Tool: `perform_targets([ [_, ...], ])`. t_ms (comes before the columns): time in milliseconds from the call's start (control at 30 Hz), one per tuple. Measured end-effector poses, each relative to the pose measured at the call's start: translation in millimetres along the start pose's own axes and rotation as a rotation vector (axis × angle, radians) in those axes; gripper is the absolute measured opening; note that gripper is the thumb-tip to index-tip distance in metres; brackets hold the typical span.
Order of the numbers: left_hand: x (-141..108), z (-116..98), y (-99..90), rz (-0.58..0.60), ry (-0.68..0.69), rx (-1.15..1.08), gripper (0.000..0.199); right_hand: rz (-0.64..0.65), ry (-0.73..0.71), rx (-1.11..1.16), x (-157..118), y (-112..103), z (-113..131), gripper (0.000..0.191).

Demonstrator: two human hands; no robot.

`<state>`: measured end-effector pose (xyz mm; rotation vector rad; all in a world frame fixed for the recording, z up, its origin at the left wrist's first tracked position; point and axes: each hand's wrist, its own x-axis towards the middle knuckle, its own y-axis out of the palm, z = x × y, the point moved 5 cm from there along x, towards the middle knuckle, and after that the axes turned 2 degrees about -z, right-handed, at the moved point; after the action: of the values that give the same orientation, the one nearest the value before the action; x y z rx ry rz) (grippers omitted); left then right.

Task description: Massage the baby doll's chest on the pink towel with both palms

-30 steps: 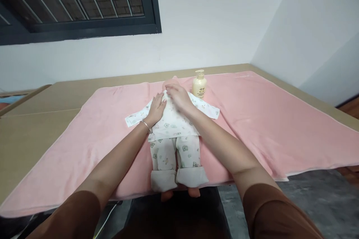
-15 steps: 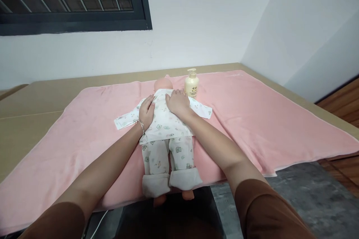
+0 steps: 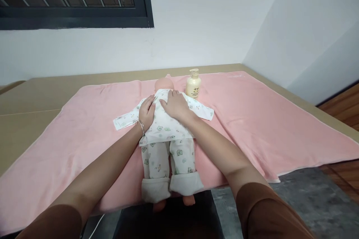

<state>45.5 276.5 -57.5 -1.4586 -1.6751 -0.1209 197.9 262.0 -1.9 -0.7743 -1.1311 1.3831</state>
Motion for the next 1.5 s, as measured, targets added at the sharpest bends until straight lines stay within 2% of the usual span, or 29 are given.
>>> perform_targets([
  [100, -0.6, 2.8, 0.5, -0.017, 0.024, 0.05, 0.039, -0.057, -0.082, -0.074, -10.1, 4.7, 20.4, 0.062],
  [167, -1.3, 2.4, -0.1, -0.018, 0.021, 0.063, 0.04, -0.063, -0.158, -0.042, -8.2, 7.4, 23.7, 0.06],
  [233, -2.2, -0.3, -0.9, -0.008, 0.015, 0.072, 0.041, -0.054, -0.167, 0.032, 0.9, 8.4, 13.4, 0.058],
  [333, -1.0, -6.3, -1.0, 0.023, -0.01, 0.085, 0.041, -0.069, -0.053, 0.093, 16.1, 8.1, -11.6, 0.062],
  [433, 8.1, -7.6, 1.6, 0.063, -0.119, 0.08, 0.042, -0.11, 0.043, 0.028, 16.5, 6.3, -17.6, 0.064],
  [533, 23.0, -3.9, 7.8, 0.154, -0.282, 0.11, 0.048, -0.118, 0.046, -0.077, 3.5, 3.0, -0.1, 0.059],
  [600, 30.9, -4.4, 10.9, 0.217, -0.338, 0.179, 0.053, -0.108, 0.031, -0.133, -4.9, -0.3, 12.3, 0.056],
  [700, 32.8, -16.6, 12.7, 0.262, -0.292, 0.315, 0.052, -0.074, 0.016, -0.124, -7.0, -5.1, 15.0, 0.052],
  [867, 19.8, -43.9, 13.0, 0.251, -0.134, 0.455, 0.051, -0.002, -0.02, 0.031, 10.9, -5.9, -9.1, 0.052],
  [967, 26.0, -37.3, 8.4, 0.286, -0.147, 0.379, 0.051, -0.006, -0.011, -0.001, 12.4, -4.4, -9.8, 0.054],
  [1067, 39.9, -18.7, 0.5, 0.391, -0.245, 0.266, 0.05, -0.021, 0.005, -0.074, 1.3, -6.6, 4.9, 0.055],
  [1133, 44.1, -13.2, -2.5, 0.455, -0.301, 0.268, 0.051, -0.021, -0.016, -0.1, -5.4, -9.5, 14.4, 0.052],
  [1233, 39.2, -24.4, -1.8, 0.417, -0.297, 0.437, 0.052, 0.006, -0.035, -0.049, -1.9, -12.3, 11.3, 0.048],
  [1300, 32.2, -40.6, 4.6, 0.367, -0.21, 0.506, 0.053, 0.023, -0.044, 0.018, 8.6, -12.0, 0.0, 0.047],
  [1367, 26.9, -51.7, 13.4, 0.368, -0.127, 0.475, 0.055, 0.034, -0.073, 0.062, 18.4, -10.1, -9.0, 0.048],
  [1433, 27.0, -49.6, 18.2, 0.388, -0.133, 0.42, 0.056, 0.04, -0.086, 0.041, 21.1, -8.1, -10.6, 0.049],
  [1500, 31.4, -37.3, 17.6, 0.386, -0.199, 0.383, 0.054, 0.03, -0.075, -0.032, 15.0, -8.4, -3.9, 0.051],
])
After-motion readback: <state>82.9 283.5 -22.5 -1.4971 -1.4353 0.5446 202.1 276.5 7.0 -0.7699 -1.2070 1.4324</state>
